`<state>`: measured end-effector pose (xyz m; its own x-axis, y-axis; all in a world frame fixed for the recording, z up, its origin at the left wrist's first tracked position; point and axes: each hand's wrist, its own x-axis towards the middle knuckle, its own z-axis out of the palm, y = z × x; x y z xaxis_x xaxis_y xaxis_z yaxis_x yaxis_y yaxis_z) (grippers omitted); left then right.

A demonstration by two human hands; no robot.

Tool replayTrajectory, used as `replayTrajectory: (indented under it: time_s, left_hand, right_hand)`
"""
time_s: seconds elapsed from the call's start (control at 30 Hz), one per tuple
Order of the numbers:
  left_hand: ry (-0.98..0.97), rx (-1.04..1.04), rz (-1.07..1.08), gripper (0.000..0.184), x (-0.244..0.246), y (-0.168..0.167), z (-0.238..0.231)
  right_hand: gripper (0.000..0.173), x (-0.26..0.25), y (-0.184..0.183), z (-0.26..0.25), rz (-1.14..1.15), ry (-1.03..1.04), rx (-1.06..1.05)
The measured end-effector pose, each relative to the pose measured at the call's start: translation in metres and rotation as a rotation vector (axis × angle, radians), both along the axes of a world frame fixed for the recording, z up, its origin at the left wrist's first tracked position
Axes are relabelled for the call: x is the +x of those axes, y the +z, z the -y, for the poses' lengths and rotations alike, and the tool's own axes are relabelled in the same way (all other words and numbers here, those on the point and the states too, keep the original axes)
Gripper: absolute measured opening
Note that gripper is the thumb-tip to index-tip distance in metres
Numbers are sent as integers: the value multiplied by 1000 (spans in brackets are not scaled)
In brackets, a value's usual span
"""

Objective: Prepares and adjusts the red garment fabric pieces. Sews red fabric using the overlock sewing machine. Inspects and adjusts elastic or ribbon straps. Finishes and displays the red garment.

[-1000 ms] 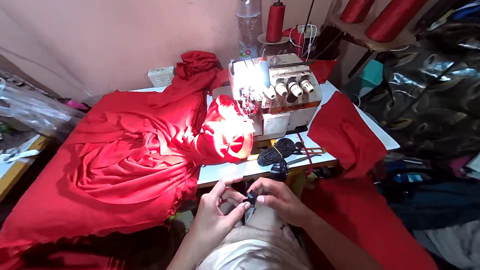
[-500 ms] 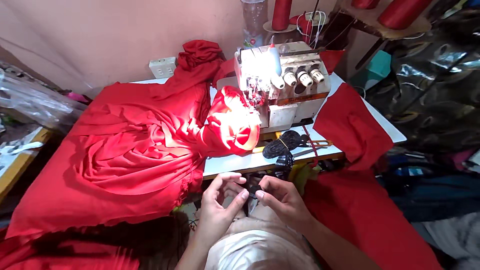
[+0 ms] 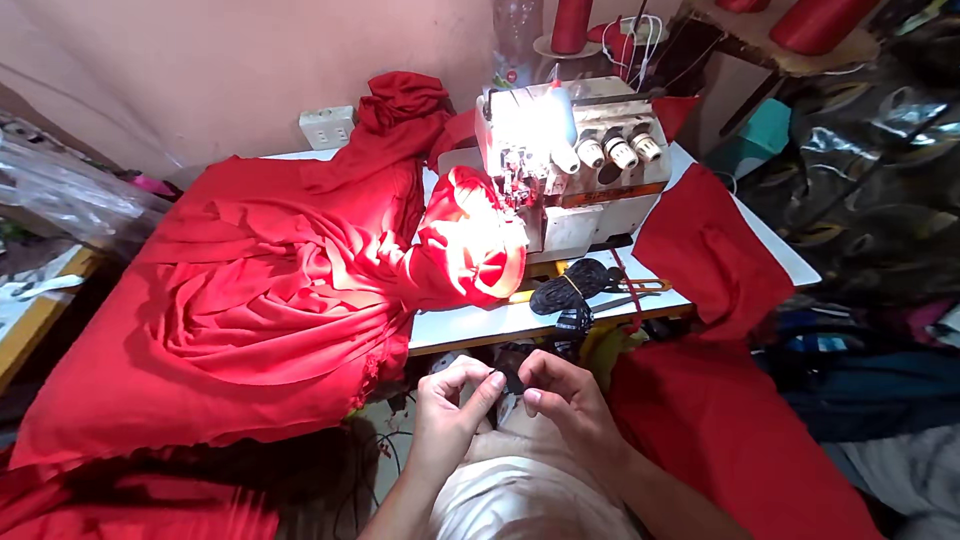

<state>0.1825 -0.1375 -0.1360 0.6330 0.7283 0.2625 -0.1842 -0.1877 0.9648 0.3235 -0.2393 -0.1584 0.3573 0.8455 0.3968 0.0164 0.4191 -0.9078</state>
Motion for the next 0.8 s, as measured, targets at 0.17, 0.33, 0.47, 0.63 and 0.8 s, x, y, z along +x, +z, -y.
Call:
replayTrajectory:
  time_s: [0.17,0.33,0.47,0.63,0.8]
  left_hand:
    - [-10,-33,-12,6,-2,-1,3]
    - [-14,-67,-3,5,-2,-3,4]
    - [-41,-56,-19,6,-2,-1,4]
    - [-49,-40,-28,9,-1,0,5]
    - [-31,-92,-32,10,-2,2,6]
  right_hand:
    - [17,2,0,2,2,-13,-23]
    - [11,3,1,2,37,-40,-40]
    - [5,4,4,3,-9,-21,-73]
    - [5,6,4,4,-61,16,-62]
    - [18,11,3,6,-46,-12,-47]
